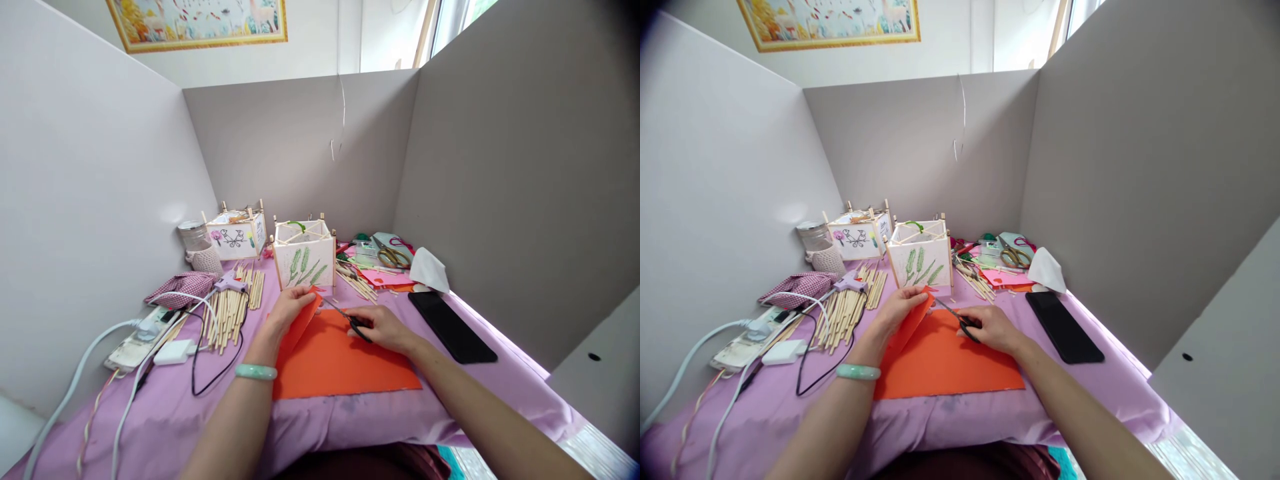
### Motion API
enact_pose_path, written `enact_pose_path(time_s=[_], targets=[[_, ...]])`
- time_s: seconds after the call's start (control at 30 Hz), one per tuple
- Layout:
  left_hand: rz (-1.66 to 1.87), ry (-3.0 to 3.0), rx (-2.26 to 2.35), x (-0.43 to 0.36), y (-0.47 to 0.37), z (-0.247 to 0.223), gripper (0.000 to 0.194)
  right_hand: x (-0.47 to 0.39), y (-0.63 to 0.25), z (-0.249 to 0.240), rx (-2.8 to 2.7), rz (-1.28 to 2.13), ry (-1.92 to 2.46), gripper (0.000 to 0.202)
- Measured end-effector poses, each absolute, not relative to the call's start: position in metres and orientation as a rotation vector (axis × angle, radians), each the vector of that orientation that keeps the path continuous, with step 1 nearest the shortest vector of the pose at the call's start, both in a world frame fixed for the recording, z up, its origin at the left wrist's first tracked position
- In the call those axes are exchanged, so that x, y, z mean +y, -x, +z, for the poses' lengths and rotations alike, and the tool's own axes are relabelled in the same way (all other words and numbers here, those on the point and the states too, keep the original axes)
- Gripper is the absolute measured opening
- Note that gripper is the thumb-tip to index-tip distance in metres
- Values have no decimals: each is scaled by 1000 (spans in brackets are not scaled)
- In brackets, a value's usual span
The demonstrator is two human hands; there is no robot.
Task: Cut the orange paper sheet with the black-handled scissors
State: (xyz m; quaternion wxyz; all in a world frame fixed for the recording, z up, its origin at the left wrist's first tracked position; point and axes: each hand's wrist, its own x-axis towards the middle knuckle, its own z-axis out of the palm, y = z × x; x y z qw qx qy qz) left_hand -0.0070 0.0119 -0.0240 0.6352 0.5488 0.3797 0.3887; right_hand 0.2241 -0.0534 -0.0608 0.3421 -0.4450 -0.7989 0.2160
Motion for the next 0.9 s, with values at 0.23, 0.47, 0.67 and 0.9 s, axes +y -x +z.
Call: enact_pose_path(time_s=[0.23, 0.47, 0.67, 0.9], targets=[[882, -1271, 890, 9, 6, -22, 34, -54, -223, -59, -2072, 587, 1172, 43], [867, -1302, 888, 10, 7, -24, 34, -53, -223, -60, -2088, 587, 1166, 43], [860, -1315, 884, 10, 7, -24, 33, -53, -223, -60, -2086, 580, 1161, 43], [868, -1313, 876, 11, 7, -24, 33, -54, -223, -59, -2085, 573, 1187, 43]])
